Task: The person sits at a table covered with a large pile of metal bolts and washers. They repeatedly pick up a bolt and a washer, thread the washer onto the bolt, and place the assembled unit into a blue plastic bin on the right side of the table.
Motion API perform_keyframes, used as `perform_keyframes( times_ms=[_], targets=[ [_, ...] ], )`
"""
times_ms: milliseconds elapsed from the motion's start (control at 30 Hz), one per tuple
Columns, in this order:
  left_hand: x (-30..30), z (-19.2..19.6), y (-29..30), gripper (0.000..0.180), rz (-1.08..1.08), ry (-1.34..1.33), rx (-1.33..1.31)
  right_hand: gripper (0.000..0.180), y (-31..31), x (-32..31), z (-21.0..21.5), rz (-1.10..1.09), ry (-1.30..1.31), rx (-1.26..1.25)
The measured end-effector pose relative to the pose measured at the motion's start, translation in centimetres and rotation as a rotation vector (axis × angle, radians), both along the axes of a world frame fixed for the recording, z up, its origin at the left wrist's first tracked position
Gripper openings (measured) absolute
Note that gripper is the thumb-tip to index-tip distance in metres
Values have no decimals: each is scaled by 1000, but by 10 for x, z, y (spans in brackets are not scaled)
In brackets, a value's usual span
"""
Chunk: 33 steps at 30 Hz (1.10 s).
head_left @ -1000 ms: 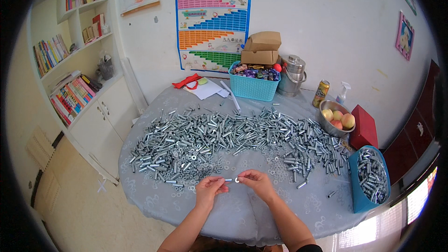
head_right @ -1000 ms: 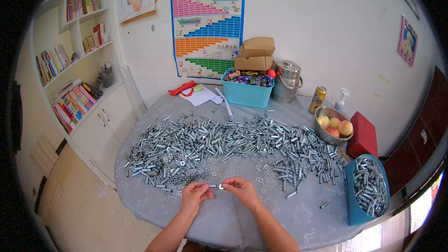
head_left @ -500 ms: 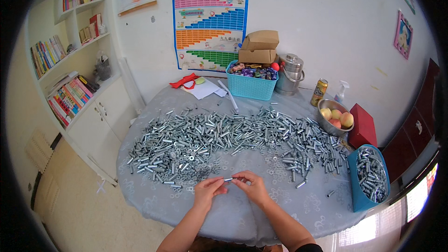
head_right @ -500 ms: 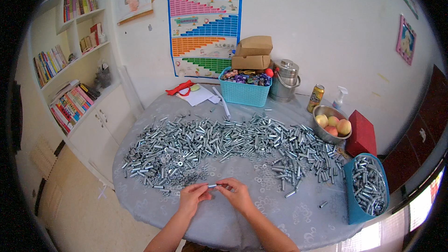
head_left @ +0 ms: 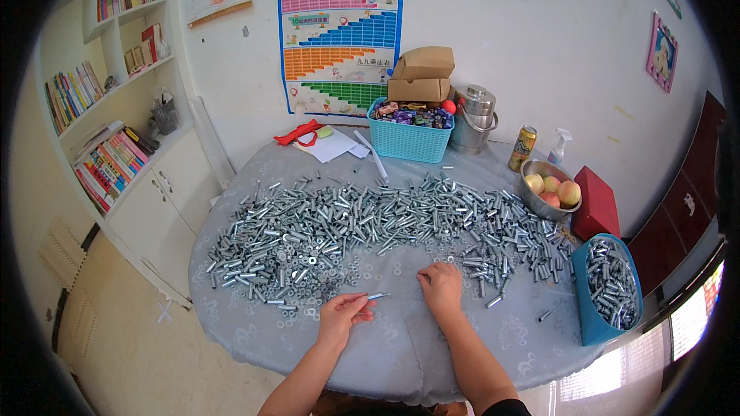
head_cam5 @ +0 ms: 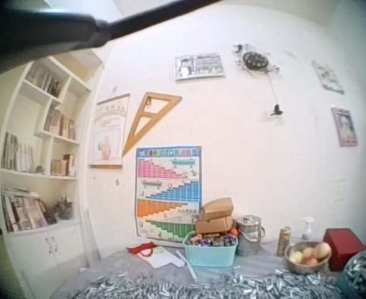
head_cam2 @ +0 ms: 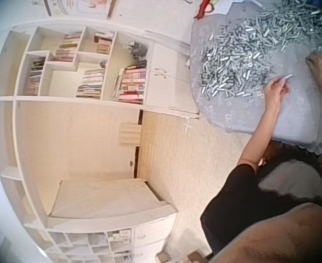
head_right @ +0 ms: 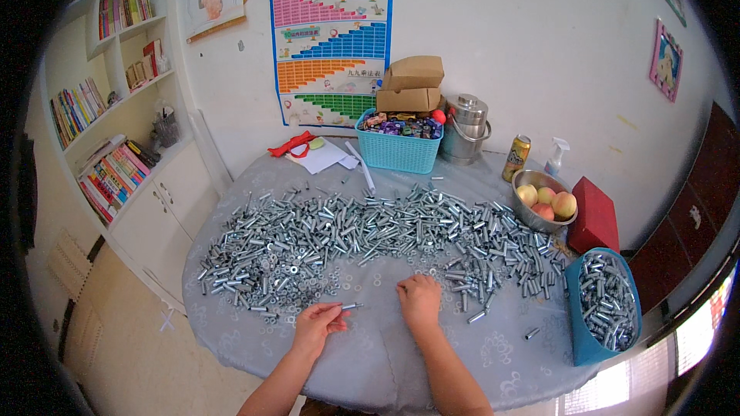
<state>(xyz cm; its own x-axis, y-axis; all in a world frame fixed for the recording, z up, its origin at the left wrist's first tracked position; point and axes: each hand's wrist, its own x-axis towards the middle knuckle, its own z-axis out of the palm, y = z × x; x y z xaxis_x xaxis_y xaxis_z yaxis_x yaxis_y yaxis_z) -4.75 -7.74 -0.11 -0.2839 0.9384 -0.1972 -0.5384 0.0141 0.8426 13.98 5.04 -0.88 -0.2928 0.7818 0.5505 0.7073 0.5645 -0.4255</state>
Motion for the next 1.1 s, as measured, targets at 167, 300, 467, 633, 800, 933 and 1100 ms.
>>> perform_keyframes(
  times_ms=[167,300,467,633,800,933,1100],
  targets=[
    [-1,1,-1,17,10,-10,1,11,-12,-2,15,65,173,-402],
    [-1,0,-1,17,5,-16,7,12,-20,-11,11,406,809,-920],
    [-1,-1,-1,17,-16,-14,-5,14,-32,-20,16,502,799,-983],
    [-2,-6,-1,17,-27,-42,7,14,-37,-22,19,483,778,-974],
    [-3,-6,-1,17,-32,-70,18,13,-41,-24,22,468,885,-985],
    [-4,-7,-1,16,-32,-83,24,15,-40,-26,14,506,861,-950],
    [-5,-7,-1,16,-52,-100,33,14,-42,-27,15,510,852,-932]
  ],
)
